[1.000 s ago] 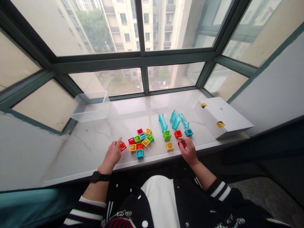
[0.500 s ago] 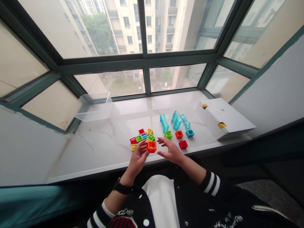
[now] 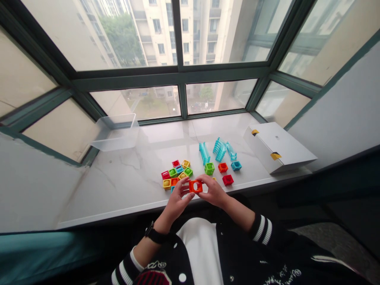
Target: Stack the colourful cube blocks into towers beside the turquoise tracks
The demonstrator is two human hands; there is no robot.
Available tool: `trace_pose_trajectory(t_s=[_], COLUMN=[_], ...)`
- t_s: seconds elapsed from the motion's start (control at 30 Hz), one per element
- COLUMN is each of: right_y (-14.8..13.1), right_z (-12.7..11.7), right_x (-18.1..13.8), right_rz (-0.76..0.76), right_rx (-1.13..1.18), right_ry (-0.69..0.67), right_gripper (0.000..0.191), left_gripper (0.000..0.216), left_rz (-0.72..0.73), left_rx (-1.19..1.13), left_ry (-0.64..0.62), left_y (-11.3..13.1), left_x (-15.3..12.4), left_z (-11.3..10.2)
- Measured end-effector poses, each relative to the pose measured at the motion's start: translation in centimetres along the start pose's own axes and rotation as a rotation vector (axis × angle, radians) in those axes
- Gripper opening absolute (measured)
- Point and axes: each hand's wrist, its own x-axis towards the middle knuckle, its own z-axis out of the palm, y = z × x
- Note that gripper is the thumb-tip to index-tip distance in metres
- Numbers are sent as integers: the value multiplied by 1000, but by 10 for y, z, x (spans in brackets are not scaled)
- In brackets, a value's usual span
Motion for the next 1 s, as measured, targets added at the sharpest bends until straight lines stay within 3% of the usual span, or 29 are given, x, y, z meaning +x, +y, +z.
trace_pose_trajectory(t_s=[0.27,0.47,0.63,0.77,0.9,1.0], right_y=[4,9,15,15,17,21], right_z=[6,15,21,19,10,-4], right_x=[-3,-5,-7,-8,-9,-8], right_rz=[-16,-44,-13,12,72,90], right_rx=[-53,-40,-106,-108,-80,-68], right_ry=[-12,47,74,66,93,120], right_gripper=[45,61,61,72,77,71], left_gripper=[61,61,61,60,58,52], left_rz=[-129,-194,-188,-155,-79,67], left_rx=[-8,-181,-136,-118,28,365], left_ry=[15,139,146,111,73,88], left_y=[-7,-12,-14,-16,-20,-22], left_x=[3,7,8,9,10,12], left_z=[2,13,18,17,9,-5])
